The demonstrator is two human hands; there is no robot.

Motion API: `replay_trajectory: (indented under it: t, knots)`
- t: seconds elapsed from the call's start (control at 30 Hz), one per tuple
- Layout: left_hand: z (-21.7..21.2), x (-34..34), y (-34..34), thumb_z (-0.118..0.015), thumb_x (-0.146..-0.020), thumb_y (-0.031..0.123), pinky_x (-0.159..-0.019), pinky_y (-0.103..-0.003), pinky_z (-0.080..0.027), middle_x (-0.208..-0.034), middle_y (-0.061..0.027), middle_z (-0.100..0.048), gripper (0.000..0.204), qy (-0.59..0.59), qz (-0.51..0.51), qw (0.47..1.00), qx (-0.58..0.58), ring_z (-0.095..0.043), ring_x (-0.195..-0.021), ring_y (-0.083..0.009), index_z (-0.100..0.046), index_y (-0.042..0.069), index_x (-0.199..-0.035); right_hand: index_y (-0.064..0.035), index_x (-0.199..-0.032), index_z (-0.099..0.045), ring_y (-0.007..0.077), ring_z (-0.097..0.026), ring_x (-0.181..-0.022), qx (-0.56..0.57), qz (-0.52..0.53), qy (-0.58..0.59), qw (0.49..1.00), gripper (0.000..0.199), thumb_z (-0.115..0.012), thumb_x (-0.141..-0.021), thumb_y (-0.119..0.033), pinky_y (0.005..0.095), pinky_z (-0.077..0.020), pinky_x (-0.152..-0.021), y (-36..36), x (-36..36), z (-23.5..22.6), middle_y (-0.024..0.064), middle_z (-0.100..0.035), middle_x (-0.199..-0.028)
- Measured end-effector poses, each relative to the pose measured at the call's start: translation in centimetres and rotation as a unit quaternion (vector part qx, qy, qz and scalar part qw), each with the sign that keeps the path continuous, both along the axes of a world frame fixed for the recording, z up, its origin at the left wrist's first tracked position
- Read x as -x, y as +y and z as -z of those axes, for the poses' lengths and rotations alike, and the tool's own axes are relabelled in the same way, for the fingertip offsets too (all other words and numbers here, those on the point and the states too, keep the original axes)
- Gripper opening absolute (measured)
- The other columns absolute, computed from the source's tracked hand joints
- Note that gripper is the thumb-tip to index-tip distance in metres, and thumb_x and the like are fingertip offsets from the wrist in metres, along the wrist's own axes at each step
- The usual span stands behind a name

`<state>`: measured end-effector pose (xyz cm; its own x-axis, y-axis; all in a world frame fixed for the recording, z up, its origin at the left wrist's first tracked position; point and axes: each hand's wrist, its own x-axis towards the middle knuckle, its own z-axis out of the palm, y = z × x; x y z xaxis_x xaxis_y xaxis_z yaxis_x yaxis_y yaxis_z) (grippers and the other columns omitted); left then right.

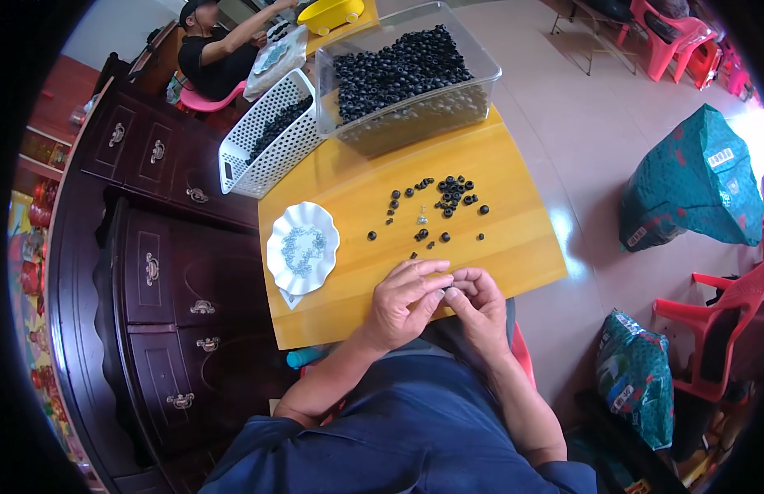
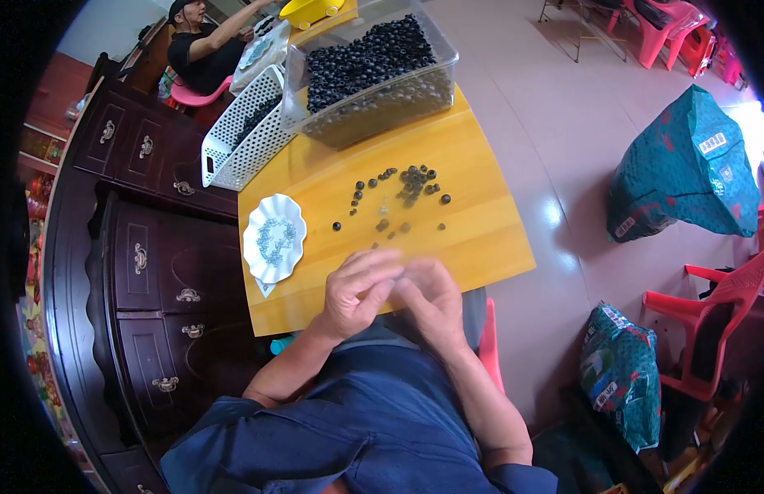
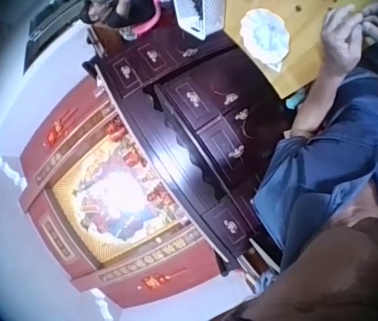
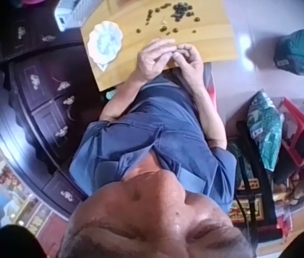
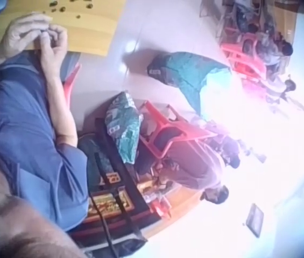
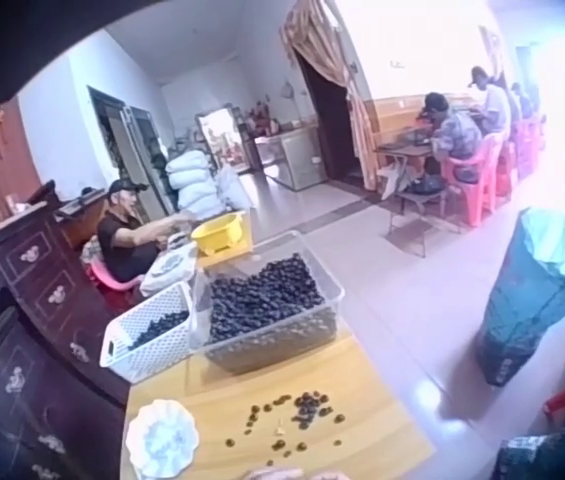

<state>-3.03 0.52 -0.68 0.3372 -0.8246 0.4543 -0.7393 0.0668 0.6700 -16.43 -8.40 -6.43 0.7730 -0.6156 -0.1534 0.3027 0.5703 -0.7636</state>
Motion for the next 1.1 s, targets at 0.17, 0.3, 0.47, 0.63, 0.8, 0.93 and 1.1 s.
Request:
replay_trajectory:
  t: [0.17, 0.3, 0.47, 0.63, 0.8, 0.93, 1.1]
  knots:
    - [0.8, -2.5, 1.3, -0.069, -0.088, -0.002, -0.077, -0.027, -0.055, -0.11, -0.0103, -0.071, 0.03, 0.138, -0.119, 0.982, -0.054, -0.067, -0.088, -0.0133, -0.07, 0.001, -0.117, -0.0002, -0.12, -0.062, 0.011, -0.065, -0.097, 0.013, -0.034, 0.048, 0.998, 0.022, -0.064, -0.098, -0.003, 0.0267, -0.053, -0.087, -0.1, 0.4, -0.5, 0.0062, -0.069, -0.108]
    - [2.1, -6.4, 2.2, -0.07, -0.084, -0.005, -0.064, -0.025, -0.053, -0.103, -0.0097, -0.071, 0.029, 0.059, -0.215, 0.972, -0.08, -0.066, -0.075, -0.0118, -0.07, 0.0, -0.113, -0.0005, -0.12, -0.061, 0.0117, -0.065, -0.098, 0.044, -0.042, 0.037, 0.997, 0.022, -0.063, -0.098, -0.004, 0.0268, -0.053, -0.087, -0.1, 0.3, 0.1, 0.0076, -0.069, -0.109]
    - [2.8, -8.5, 1.8, -0.074, -0.081, 0.001, -0.069, -0.033, -0.055, -0.101, -0.0105, -0.07, 0.024, -0.076, -0.229, 0.964, -0.111, -0.067, -0.079, -0.0238, -0.071, 0.002, -0.105, -0.0005, -0.119, -0.059, 0.0124, -0.064, -0.095, 0.031, -0.036, 0.019, 0.999, 0.021, -0.062, -0.099, -0.004, 0.0281, -0.0522, -0.087, 0.0, -0.1, 0.2, 0.0084, -0.068, -0.11]
    - [2.9, -9.5, -0.1, -0.076, -0.079, 0.008, -0.078, -0.04, -0.054, -0.095, -0.0119, -0.07, 0.018, -0.187, -0.228, 0.948, -0.119, -0.066, -0.085, -0.0324, -0.073, 0.004, -0.096, -0.0005, -0.118, -0.059, 0.0132, -0.063, -0.094, 0.031, -0.041, 0.012, 0.999, 0.02, -0.062, -0.099, -0.005, 0.0285, -0.0519, -0.087, -0.3, -0.1, 0.4, 0.0086, -0.067, -0.111]
    - [3.9, -10.3, -0.9, -0.074, -0.08, 0.013, -0.077, -0.045, -0.05, -0.087, -0.0086, -0.069, 0.009, -0.207, -0.198, 0.949, -0.132, -0.064, -0.085, -0.0334, -0.074, 0.009, -0.087, -0.0006, -0.117, -0.06, 0.0138, -0.063, -0.093, 0.03, -0.044, -0.002, 0.999, 0.019, -0.062, -0.099, -0.004, 0.029, -0.0524, -0.087, -0.3, -0.1, 0.1, 0.0084, -0.067, -0.109]
    - [4.2, -10.4, -1.2, -0.07, -0.082, 0.014, -0.076, -0.047, -0.048, -0.081, -0.0094, -0.066, 0.007, -0.234, -0.199, 0.943, -0.125, -0.062, -0.081, -0.0333, -0.07, 0.007, -0.08, -0.0015, -0.116, -0.06, 0.0141, -0.063, -0.093, 0.012, -0.036, 0.003, 0.999, 0.018, -0.062, -0.098, -0.003, 0.0292, -0.0536, -0.085, -0.2, 0.0, -0.1, 0.0083, -0.067, -0.108]
    - [3.1, -9.7, -0.4, -0.068, -0.083, 0.015, -0.074, -0.048, -0.047, -0.079, -0.0114, -0.063, 0.009, -0.227, -0.181, 0.947, -0.138, -0.06, -0.079, -0.0352, -0.067, 0.006, -0.08, -0.0013, -0.119, -0.059, 0.0123, -0.062, -0.097, 0.011, -0.04, -0.006, 0.999, 0.019, -0.062, -0.1, -0.004, 0.0288, -0.0522, -0.089, -0.4, 0.1, 0.0, 0.0072, -0.066, -0.111]
